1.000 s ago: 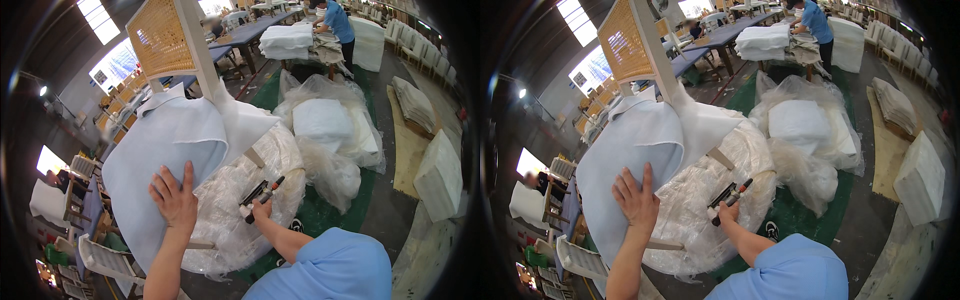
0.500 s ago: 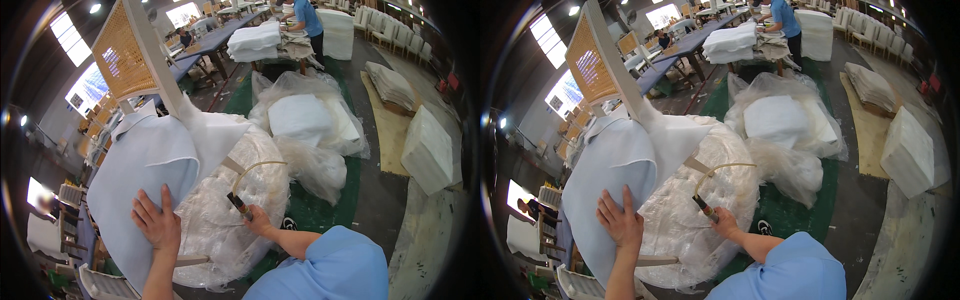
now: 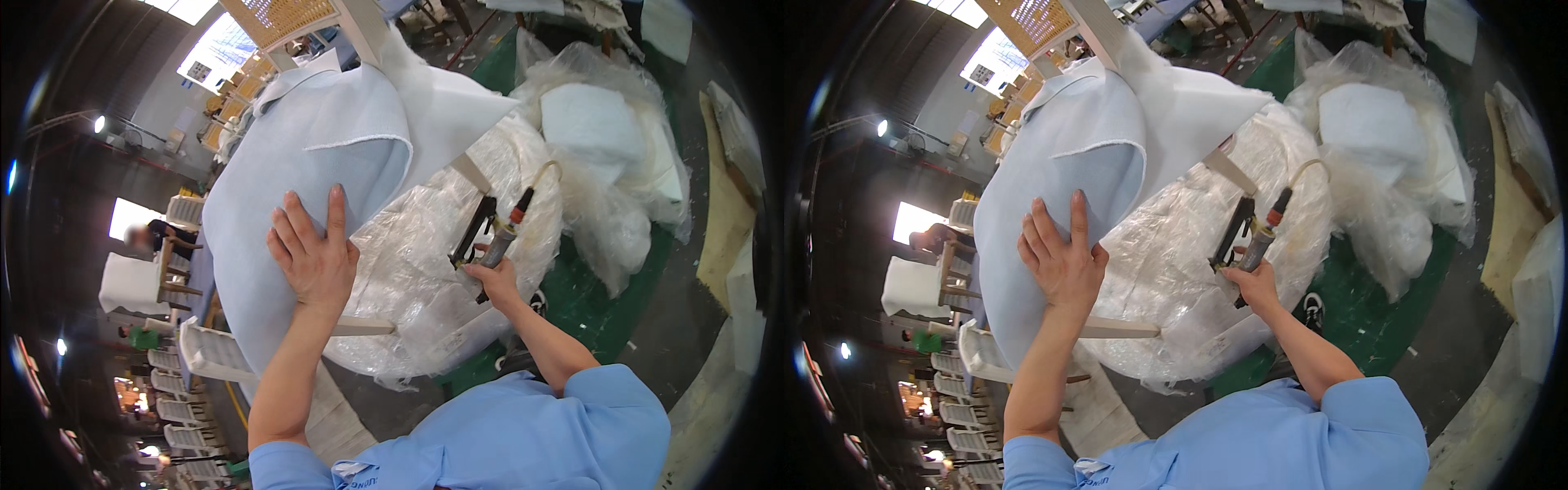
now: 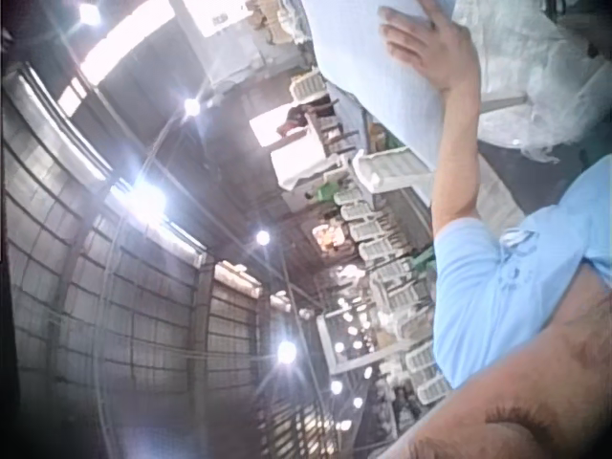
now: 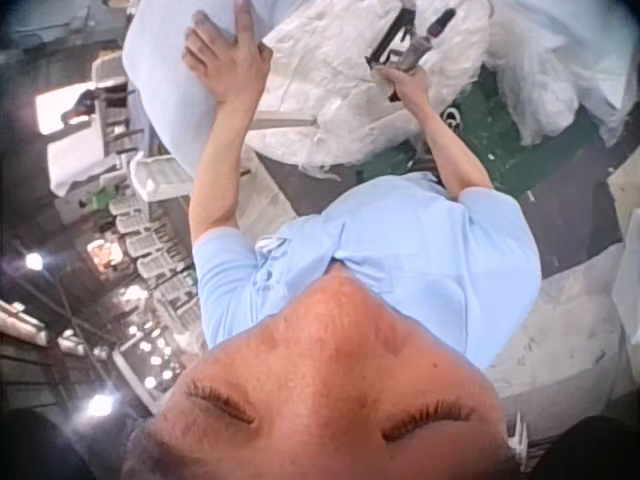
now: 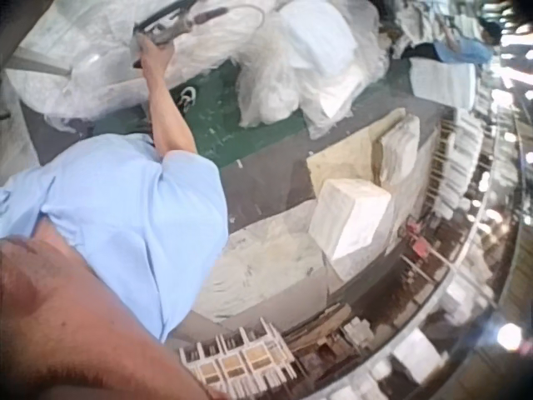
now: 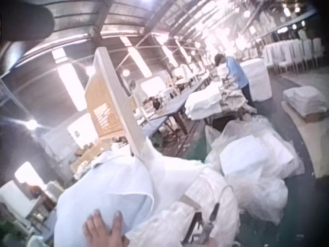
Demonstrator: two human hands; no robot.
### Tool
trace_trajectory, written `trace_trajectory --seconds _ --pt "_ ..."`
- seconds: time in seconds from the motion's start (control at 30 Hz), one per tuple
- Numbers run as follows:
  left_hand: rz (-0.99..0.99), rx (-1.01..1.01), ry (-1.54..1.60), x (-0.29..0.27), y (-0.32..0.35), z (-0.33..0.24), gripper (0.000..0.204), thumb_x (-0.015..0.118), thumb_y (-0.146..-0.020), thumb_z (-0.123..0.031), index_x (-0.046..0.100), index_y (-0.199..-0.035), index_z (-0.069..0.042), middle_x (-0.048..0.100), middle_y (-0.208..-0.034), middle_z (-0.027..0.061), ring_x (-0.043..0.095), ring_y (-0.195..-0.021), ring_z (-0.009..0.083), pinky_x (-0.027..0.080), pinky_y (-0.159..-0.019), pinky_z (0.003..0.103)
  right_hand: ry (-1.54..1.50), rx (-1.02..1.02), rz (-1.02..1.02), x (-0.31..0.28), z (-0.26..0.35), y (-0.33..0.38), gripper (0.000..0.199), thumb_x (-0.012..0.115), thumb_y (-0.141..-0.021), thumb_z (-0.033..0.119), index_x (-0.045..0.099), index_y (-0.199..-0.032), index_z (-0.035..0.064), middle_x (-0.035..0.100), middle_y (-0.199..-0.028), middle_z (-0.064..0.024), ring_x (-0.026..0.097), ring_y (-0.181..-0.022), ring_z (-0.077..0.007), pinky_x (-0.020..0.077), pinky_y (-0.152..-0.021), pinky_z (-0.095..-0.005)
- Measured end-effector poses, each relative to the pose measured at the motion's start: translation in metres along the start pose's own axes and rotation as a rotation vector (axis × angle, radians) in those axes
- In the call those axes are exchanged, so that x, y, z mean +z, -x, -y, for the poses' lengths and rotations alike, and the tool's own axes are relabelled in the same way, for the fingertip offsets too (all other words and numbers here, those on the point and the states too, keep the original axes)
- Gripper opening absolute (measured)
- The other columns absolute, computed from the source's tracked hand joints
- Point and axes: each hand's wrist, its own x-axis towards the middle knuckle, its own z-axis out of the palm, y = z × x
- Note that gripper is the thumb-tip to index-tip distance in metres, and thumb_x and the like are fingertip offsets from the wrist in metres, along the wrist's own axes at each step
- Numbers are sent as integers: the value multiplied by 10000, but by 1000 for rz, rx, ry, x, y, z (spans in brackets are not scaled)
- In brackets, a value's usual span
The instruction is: The person staples white fabric to the underside of a chair seat using a pneumatic staple gun. They then move the chair, retrieve a large sheet of white foam, and cut it to size with scissors before placing it on the chair seat.
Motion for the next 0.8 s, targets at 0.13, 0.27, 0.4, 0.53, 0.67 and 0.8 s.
trace_trajectory --seconds 0.13,0.27,0.4,0.53,0.67,0.8 --pt "-24 23 -12 -2 -3 -2 895 713 -696 -272 456 -1554 -252 363 -1533 330 422 -1339 496 324 -1100 601 -468 -365 218 46 18 32 525 773 -873 66 557 -1344 -18 647 -1249 -87 619 -1143 -177 472 -1006 -288" --pt "9 32 -6 -6 -5 -3 938 777 -671 -277 452 -1547 -204 341 -1532 330 394 -1346 499 310 -1103 594 -276 -395 416 84 37 39 705 710 -924 -15 330 -1515 41 516 -1446 -126 482 -1366 -192 407 -1133 -344" --pt "4 47 1 -7 -6 -2 960 802 -669 -273 439 -1554 -189 328 -1537 328 389 -1344 510 312 -1098 599 -215 -413 406 102 51 50 459 765 -931 177 578 -1320 21 629 -1292 -115 602 -1173 -173 479 -1016 -315" --pt "9 42 11 -6 -4 -3 991 822 -664 -264 418 -1566 -189 308 -1545 329 378 -1353 515 309 -1098 604 308 -333 486 109 57 46 481 800 -910 211 579 -1299 32 695 -1137 -80 656 -1025 -156 541 -909 -321" --pt "19 45 15 -5 -4 -3 1007 833 -670 -266 400 -1575 -189 298 -1550 331 369 -1364 516 306 -1100 603 109 -346 441 124 53 37 441 815 -888 164 602 -1255 46 692 -1184 -102 663 -1038 -186 537 -919 -318" --pt "17 45 -2 -4 -4 -3 1008 846 -678 -278 397 -1576 -186 297 -1552 332 367 -1368 515 305 -1101 601 31 -924 311 132 48 23 454 815 -827 51 622 -1237 61 665 -1274 -146 647 -1143 -263 520 -975 -331"
